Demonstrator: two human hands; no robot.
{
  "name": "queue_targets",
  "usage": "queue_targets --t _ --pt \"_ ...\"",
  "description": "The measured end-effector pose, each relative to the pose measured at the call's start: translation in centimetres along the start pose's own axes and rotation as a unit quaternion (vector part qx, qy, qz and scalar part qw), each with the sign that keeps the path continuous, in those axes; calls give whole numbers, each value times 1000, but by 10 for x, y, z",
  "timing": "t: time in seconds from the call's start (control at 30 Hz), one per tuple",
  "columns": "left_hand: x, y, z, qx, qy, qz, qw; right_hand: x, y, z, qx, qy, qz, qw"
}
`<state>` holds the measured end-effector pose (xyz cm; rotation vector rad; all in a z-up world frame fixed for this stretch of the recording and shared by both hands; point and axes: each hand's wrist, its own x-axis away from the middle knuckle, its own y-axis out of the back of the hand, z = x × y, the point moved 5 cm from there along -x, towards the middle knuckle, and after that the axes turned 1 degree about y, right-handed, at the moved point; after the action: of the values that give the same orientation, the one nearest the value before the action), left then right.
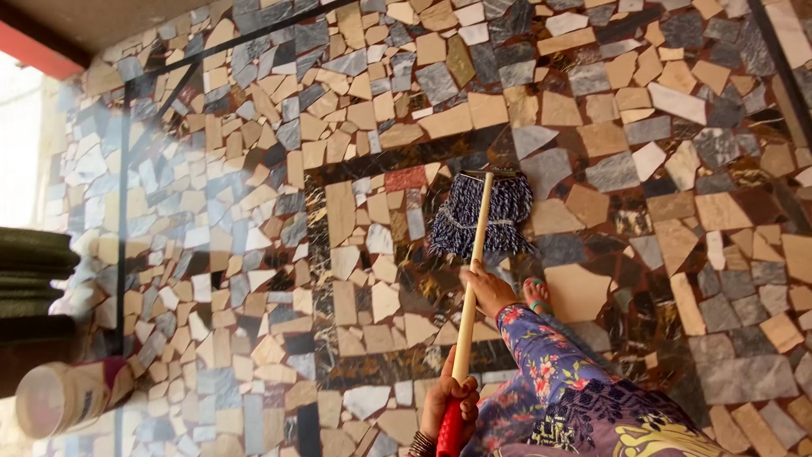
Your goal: The person is mopping a tiled indoor floor using a mop and a bucket of water.
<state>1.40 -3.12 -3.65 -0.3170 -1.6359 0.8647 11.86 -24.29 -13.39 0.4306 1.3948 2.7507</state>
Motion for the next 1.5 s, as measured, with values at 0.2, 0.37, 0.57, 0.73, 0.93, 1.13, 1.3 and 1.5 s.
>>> queue_targets --t 0.2,0.37,0.57,0.73,0.93,1.13,1.3,1.5 --pt "-113 -112 -10 27 -20 11 999 -110 62 -108 40 42 23 998" --pt "-187 -177 -34 68 -62 51 994 -196 102 -150 195 -4 154 969" --pt "-195 -219 -26 189 -75 118 972 -226 112 -170 237 54 44 969" --pt "-156 -231 9 241 -90 149 955 -186 107 -155 296 73 175 936" --pt "-102 -165 73 271 -78 110 953 -99 68 -123 339 146 169 914" --pt "-37 -37 192 252 -69 96 961 73 30 -90 257 187 147 937" --pt "45 44 270 248 -23 87 965 200 9 -56 262 229 212 913" --pt "45 160 337 227 28 84 970 295 -21 -64 269 227 213 912"
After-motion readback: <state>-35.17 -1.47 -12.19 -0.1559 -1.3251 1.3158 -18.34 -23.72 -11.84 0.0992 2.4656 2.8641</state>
